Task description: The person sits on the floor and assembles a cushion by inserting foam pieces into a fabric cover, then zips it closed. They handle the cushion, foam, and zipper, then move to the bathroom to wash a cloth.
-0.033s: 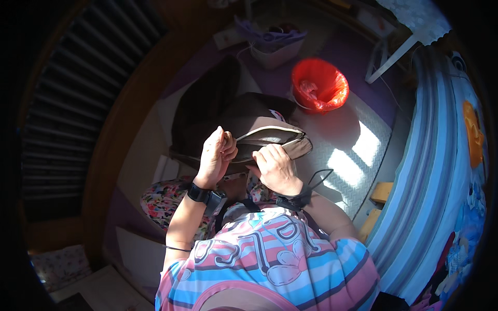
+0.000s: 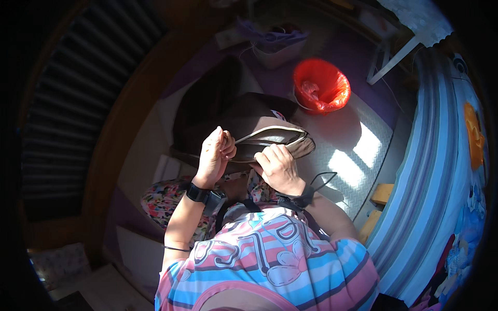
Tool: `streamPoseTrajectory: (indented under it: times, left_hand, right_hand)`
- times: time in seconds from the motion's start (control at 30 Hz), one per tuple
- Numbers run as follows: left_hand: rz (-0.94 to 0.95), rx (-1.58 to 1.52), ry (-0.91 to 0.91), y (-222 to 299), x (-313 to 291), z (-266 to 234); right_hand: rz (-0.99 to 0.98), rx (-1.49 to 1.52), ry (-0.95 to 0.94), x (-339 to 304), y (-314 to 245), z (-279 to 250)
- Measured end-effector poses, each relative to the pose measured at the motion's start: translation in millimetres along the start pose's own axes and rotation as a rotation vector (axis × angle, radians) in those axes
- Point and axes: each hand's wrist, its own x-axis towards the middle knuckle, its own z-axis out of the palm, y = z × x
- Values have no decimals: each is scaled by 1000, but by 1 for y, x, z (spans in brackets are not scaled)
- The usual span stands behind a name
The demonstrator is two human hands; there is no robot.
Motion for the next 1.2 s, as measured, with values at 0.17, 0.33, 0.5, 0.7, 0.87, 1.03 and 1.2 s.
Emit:
streamPoseTrajectory:
  times: [0.17,0.33,0.5,0.7,0.87,1.03,1.2]
  left_hand:
    - [101,794,-42,5,-4,-14]
    - [141,1458,-483,-5,-18,-19]
    - [-342,1038,-614,-4,-14,-32]
    - [-576,720,-473,-14,-13,-41]
    - [-508,807,-406,-27,-13,-36]
    - [-187,1279,-285,-27,-12,-30]
    - [163,1539,-237,-23,-7,-22]
  right_hand:
    - [-315,27,72,-15,16,7]
    - [-351,-3,-2,-18,19,3]
    - [-401,70,-21,-24,20,-2]
    - [-370,156,31,-29,20,1]
    - [-493,138,-58,-35,21,3]
    - [-449,222,-54,-36,17,4]
    - [481,617,-572,-29,6,0]
